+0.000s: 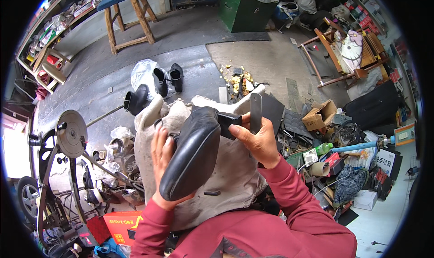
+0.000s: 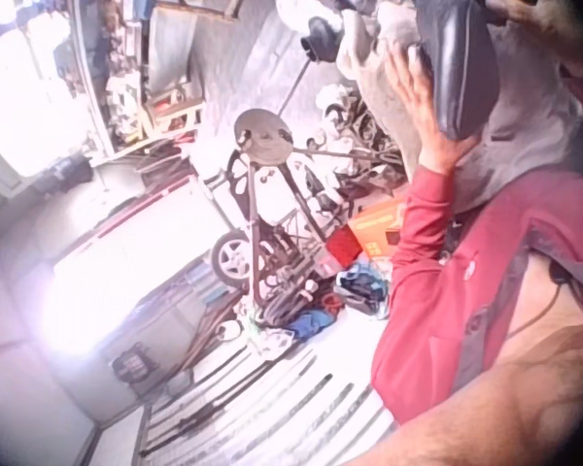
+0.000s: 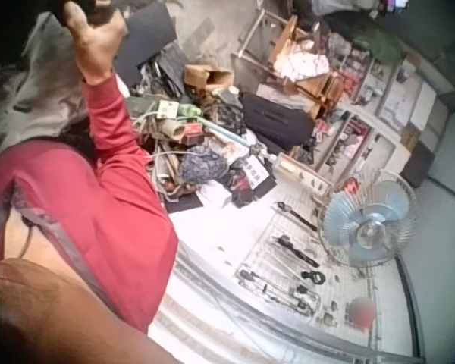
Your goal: The person uses a metal scraper to trim and smooth the sole edges of a black leather shoe. They repeatedly scrape the sole perimeter, rotate the shoe to access different areas, and inspect the sole. The person then picks up a second shoe and a piece of black rubber material, preparing to continue the repair.
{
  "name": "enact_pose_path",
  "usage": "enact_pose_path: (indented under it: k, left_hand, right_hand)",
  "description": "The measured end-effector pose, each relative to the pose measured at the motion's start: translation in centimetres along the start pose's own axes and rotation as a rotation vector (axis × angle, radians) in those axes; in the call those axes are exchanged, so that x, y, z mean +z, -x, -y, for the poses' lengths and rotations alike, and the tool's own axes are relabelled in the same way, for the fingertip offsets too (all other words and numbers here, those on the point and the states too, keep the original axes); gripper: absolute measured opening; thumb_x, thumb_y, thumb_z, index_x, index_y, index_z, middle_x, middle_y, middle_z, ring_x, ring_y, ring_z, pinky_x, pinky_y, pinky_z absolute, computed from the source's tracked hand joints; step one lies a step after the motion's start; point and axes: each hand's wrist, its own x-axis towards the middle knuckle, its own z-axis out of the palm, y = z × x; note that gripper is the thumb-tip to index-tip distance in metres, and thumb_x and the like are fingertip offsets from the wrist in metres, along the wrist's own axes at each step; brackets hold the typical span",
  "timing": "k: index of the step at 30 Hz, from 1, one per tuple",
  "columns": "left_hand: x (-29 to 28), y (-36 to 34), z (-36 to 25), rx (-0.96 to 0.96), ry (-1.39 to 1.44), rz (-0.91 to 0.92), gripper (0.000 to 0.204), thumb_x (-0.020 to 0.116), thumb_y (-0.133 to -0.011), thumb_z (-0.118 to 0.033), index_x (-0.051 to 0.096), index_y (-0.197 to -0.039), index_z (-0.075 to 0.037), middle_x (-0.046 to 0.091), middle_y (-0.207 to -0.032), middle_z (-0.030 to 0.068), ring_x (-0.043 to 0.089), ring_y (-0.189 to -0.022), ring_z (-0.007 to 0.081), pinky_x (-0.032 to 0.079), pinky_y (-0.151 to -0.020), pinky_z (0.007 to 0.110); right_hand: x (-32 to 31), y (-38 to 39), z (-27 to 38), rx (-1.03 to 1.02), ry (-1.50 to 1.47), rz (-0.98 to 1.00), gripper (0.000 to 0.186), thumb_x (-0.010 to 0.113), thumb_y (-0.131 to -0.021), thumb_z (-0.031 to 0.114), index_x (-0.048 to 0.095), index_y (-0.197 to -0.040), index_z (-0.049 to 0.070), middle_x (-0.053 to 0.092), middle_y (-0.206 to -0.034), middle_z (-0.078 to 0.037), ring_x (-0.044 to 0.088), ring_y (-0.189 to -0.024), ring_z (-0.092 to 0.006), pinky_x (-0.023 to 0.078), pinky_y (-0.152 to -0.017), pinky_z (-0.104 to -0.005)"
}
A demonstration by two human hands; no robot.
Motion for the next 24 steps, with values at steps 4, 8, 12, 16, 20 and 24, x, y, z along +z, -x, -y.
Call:
enact_pose_path:
  k: [4, 8, 12, 16, 20, 24]
  left_hand:
    - [2.9, -2.0, 0.4, 0.062, 0.171, -0.242, 0.112, 0.095, -0.066, -0.042, 0.033, -0.151, -0.003, 0.037, -0.154, 0.0265, 0.039, -0.142, 0.0472, 0.032, -0.117, 0.055]
    - [4.1, -2.7, 1.4, 0.097, 0.365, -0.320, 0.046, 0.083, -0.077, -0.008, 0.063, -0.119, -0.009, 0.062, -0.129, 0.0261, 0.063, -0.120, 0.0455, 0.051, -0.100, 0.054]
    - [4.3, -2.0, 2.6, 0.153, 0.378, -0.225, 0.040, 0.082, -0.077, -0.010, 0.065, -0.113, -0.015, 0.064, -0.125, 0.0236, 0.063, -0.119, 0.0481, 0.054, -0.098, 0.053]
    - [4.4, -1.4, 3.1, 0.154, 0.407, -0.184, 0.035, 0.081, -0.079, -0.012, 0.063, -0.109, -0.014, 0.064, -0.124, 0.0240, 0.062, -0.119, 0.0491, 0.054, -0.098, 0.053]
    - [4.2, -1.0, 3.3, 0.142, 0.451, -0.132, 0.029, 0.078, -0.082, -0.010, 0.059, -0.104, -0.011, 0.066, -0.121, 0.0256, 0.063, -0.118, 0.0502, 0.054, -0.098, 0.054]
    - [3.8, -0.6, 3.7, 0.097, 0.471, -0.008, 0.043, 0.082, -0.081, -0.005, 0.048, -0.107, -0.010, 0.063, -0.126, 0.0263, 0.058, -0.123, 0.0543, 0.049, -0.103, 0.059]
  right_hand:
    - [0.9, 0.1, -0.5, -0.049, 0.099, 0.091, 0.035, 0.087, -0.083, 0.022, 0.067, -0.099, -0.001, 0.069, -0.085, -0.001, 0.062, -0.074, -0.0061, 0.050, -0.066, -0.0224]
    - [-0.2, -0.5, 0.2, -0.103, 0.226, 0.147, 0.032, 0.079, -0.091, 0.024, 0.070, -0.107, -0.003, 0.072, -0.083, -0.005, 0.061, -0.070, -0.0058, 0.049, -0.064, -0.0231]
    - [-0.9, -1.5, 1.3, -0.146, 0.110, -0.053, 0.051, 0.044, -0.110, 0.039, 0.064, -0.117, -0.006, 0.070, -0.077, -0.013, 0.047, -0.047, -0.0037, 0.037, -0.043, -0.0196]
    - [-0.4, -4.0, 2.1, -0.073, -0.645, -0.084, 0.055, 0.033, -0.111, 0.046, 0.052, -0.136, 0.000, 0.065, -0.082, -0.014, 0.047, -0.047, -0.0094, 0.043, -0.045, -0.0248]
    - [1.8, -6.2, 1.3, 0.009, -0.938, 0.017, 0.045, 0.039, -0.110, 0.042, 0.051, -0.135, 0.006, 0.053, -0.082, -0.004, 0.040, -0.053, -0.0076, 0.038, -0.051, -0.0252]
    - [3.6, -6.9, 0.4, 0.034, -0.995, -0.042, 0.041, 0.039, -0.111, 0.037, 0.050, -0.135, 0.005, 0.046, -0.077, 0.000, 0.037, -0.053, -0.0062, 0.037, -0.050, -0.0247]
